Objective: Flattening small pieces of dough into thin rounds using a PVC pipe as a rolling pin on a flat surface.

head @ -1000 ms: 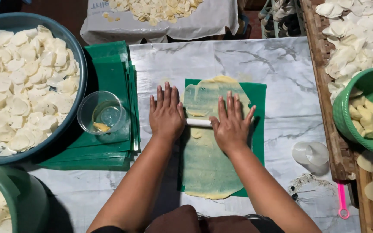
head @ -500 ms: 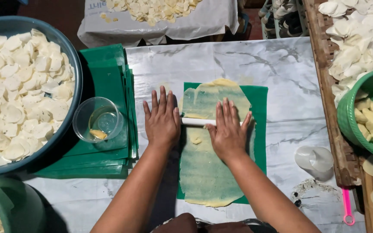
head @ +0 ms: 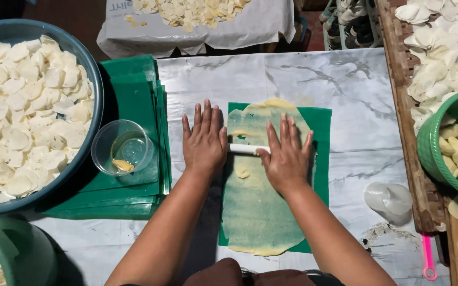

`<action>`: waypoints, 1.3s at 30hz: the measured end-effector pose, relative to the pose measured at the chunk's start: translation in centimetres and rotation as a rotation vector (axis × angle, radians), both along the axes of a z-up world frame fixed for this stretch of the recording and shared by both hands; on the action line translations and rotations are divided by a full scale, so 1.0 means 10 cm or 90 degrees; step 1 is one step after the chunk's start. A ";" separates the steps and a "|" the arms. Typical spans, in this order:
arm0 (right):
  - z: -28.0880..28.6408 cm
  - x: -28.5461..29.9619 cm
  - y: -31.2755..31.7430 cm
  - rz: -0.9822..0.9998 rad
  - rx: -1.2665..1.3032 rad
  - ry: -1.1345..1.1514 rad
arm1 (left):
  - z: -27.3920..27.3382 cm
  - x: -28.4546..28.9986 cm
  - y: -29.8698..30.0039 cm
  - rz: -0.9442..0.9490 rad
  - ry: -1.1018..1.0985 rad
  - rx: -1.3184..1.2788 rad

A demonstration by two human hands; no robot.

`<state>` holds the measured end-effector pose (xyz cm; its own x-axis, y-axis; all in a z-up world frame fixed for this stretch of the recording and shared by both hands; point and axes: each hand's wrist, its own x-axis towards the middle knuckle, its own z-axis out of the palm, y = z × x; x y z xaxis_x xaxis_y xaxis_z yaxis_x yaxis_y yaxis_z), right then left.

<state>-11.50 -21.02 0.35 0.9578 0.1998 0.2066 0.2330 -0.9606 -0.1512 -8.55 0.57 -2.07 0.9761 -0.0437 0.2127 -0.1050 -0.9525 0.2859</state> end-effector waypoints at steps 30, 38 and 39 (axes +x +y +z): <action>0.35 0.28 -0.18 0.204 0.094 -0.083 | 0.23 0.55 0.08 0.015 -0.004 -0.039; 0.26 0.24 -0.18 0.201 0.119 -0.067 | 0.11 0.44 0.07 0.022 0.031 0.006; 0.23 0.16 -0.19 0.215 0.101 -0.089 | 0.09 0.36 0.08 0.009 -0.008 -0.002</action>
